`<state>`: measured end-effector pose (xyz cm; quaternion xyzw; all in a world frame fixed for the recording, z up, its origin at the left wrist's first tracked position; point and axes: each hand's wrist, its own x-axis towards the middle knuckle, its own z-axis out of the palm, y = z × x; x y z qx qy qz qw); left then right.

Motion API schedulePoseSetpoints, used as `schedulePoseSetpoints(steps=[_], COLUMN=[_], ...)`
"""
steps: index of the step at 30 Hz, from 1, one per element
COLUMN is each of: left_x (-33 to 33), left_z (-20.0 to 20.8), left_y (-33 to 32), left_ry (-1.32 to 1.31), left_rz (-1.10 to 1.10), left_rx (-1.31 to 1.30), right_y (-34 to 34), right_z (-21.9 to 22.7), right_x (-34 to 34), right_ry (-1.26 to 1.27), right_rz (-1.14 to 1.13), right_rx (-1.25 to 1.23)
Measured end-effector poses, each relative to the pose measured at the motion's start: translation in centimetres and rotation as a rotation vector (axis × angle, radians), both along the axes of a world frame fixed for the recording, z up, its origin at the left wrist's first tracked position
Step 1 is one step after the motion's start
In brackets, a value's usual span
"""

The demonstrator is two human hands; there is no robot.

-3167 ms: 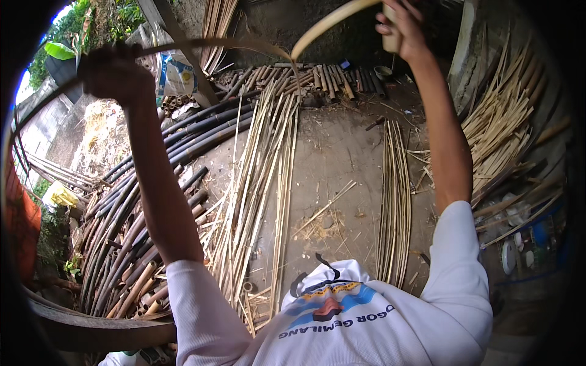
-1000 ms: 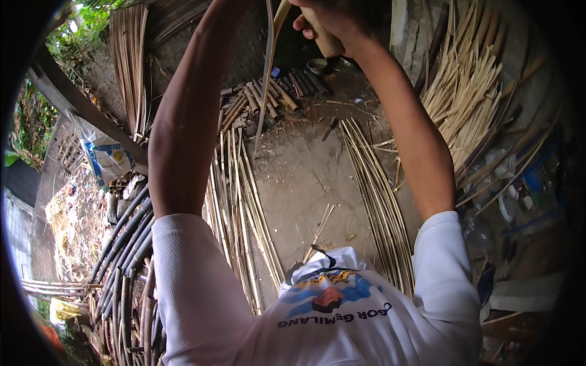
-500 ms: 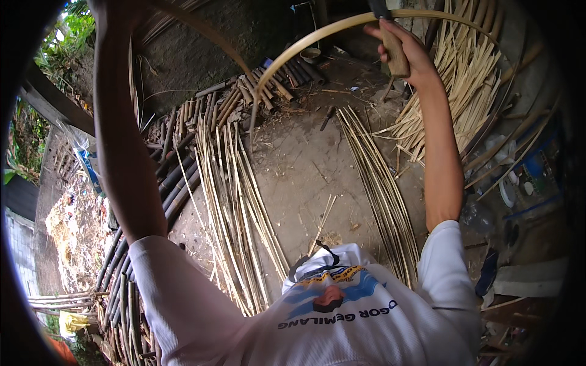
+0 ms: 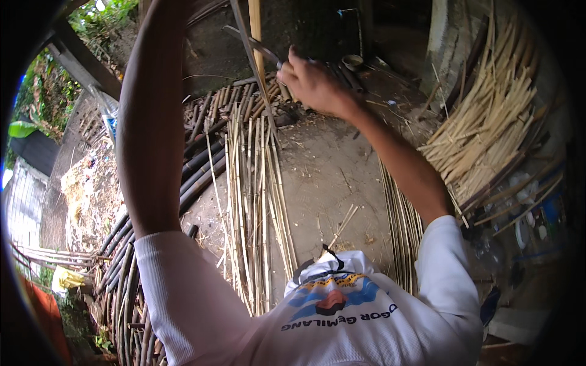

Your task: The person repeatedly splits long bamboo poles into thin strips using a machete. They hold each pole, strike it with the blade, and pull the resulting strips apart, then set them aside. The process is repeated for multiple poles throughout the clip.

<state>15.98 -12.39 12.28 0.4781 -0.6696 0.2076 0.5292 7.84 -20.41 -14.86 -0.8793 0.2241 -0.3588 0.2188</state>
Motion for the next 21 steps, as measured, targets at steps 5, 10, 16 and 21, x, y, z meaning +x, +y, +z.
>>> schedulePoseSetpoints(steps=[5,10,16,21], left_x=[4.4,3.9,3.4,0.1], left_z=[0.6,2.7,-0.4,-5.5], left_y=[4.3,3.3,4.4,5.4], left_ry=[0.068,-0.099,-0.023,0.097], left_rz=[0.240,0.202,0.043,-0.135], left_rx=[0.003,-0.106,-0.016,0.096], right_y=[6.9,-0.2,-1.0,-0.6], right_z=[-1.4,-16.5,-16.7,-6.1], right_x=[6.8,16.4,14.7,3.4], right_ry=[-0.359,0.073,0.022,0.091], right_rz=[0.216,0.020,0.110,0.190], right_rx=[-0.072,0.187,0.234,0.605])
